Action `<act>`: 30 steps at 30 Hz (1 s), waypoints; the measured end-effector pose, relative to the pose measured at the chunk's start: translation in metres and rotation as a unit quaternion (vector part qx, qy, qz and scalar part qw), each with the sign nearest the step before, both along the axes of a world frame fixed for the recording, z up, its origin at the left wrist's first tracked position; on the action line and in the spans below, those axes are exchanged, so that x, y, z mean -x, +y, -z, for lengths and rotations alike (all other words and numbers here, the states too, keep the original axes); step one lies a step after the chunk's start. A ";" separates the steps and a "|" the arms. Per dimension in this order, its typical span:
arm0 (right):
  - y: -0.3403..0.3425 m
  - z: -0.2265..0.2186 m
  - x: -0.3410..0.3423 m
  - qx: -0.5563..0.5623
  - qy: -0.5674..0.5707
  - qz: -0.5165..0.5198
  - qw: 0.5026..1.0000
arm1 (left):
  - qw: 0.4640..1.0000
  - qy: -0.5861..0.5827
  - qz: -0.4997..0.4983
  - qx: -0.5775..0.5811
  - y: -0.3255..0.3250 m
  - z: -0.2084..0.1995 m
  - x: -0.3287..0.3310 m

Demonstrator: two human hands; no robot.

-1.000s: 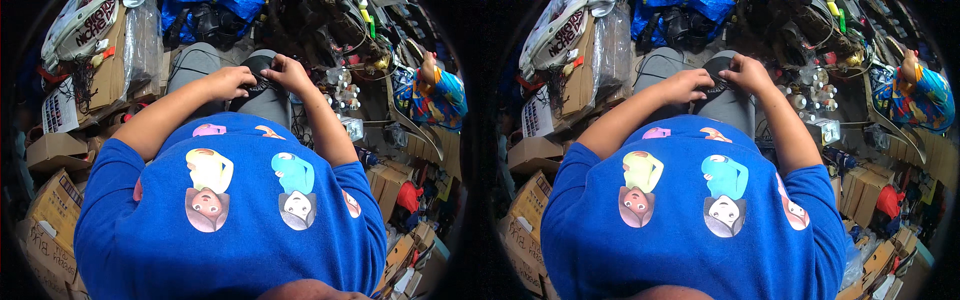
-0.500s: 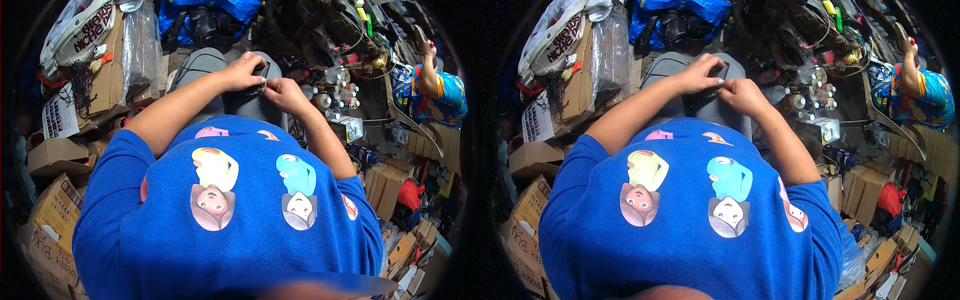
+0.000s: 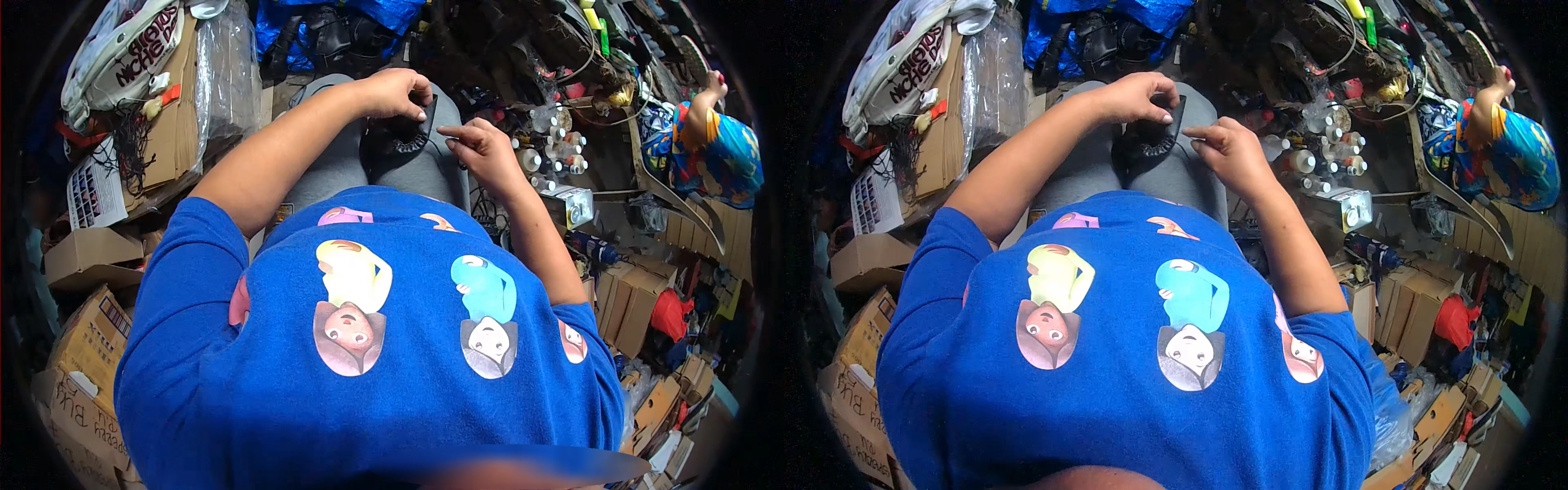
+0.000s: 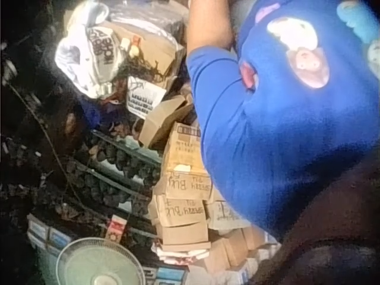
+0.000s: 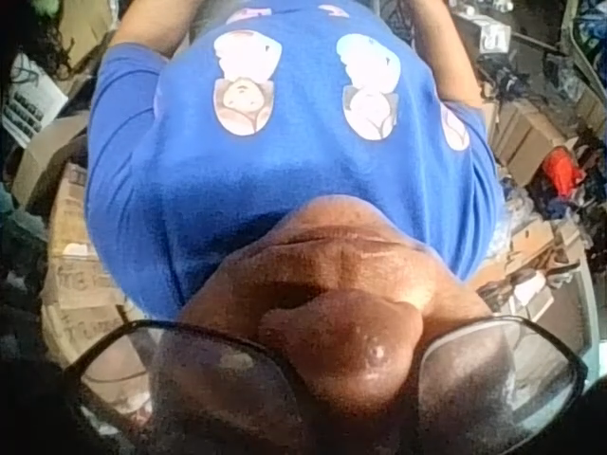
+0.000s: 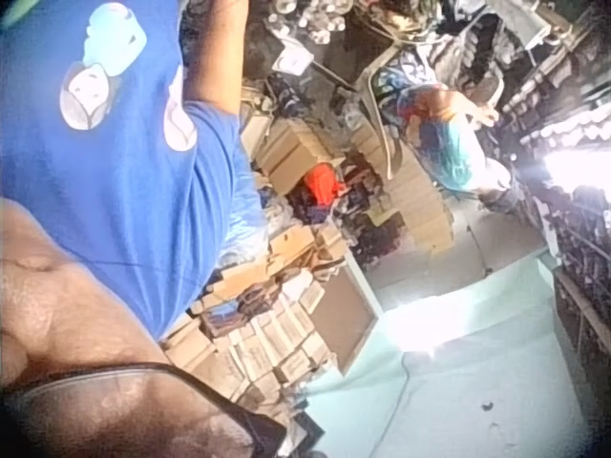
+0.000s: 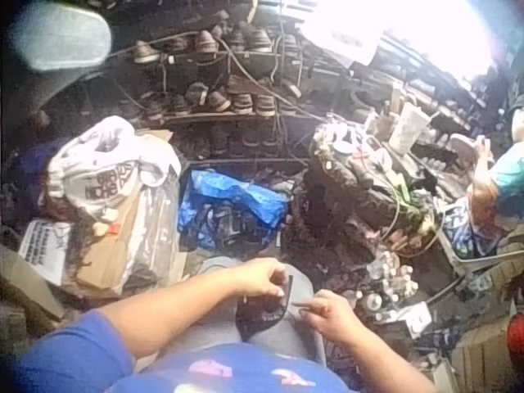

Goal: Hand-stitching a black shoe component using a needle and thread.

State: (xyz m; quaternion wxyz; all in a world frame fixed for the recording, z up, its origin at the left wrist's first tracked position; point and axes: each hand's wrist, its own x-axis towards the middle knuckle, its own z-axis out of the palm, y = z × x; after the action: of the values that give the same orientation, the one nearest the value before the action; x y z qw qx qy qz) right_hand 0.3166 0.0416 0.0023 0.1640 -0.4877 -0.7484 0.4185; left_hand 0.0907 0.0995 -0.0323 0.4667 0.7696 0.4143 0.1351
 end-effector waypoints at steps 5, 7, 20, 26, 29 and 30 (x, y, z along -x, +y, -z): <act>0.006 0.006 0.007 -0.029 -0.052 -0.032 0.998 | 0.994 -0.070 -0.004 0.081 0.004 0.010 0.007; 0.007 0.003 0.008 -0.032 -0.061 -0.036 0.997 | 0.988 -0.081 0.012 0.134 0.004 0.012 0.009; 0.003 -0.003 0.022 -0.068 -0.125 -0.029 0.989 | 0.981 -0.073 0.072 0.165 0.001 0.009 0.010; 0.016 0.026 0.007 0.012 -0.010 -0.017 1.000 | 0.986 -0.070 0.063 0.135 0.005 0.011 0.006; 0.029 0.035 -0.001 0.123 0.018 -0.028 0.992 | 0.983 -0.075 0.068 0.152 0.009 0.012 0.006; 0.032 0.039 -0.004 0.205 0.070 -0.025 0.976 | 0.984 -0.072 0.085 0.136 0.010 0.012 0.007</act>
State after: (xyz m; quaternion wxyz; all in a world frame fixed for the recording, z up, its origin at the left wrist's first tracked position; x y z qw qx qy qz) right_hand 0.3209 0.0740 -0.0368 0.1024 -0.4614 -0.6455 0.6000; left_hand 0.0840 0.1094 -0.0443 0.6054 0.7198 0.3269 0.0925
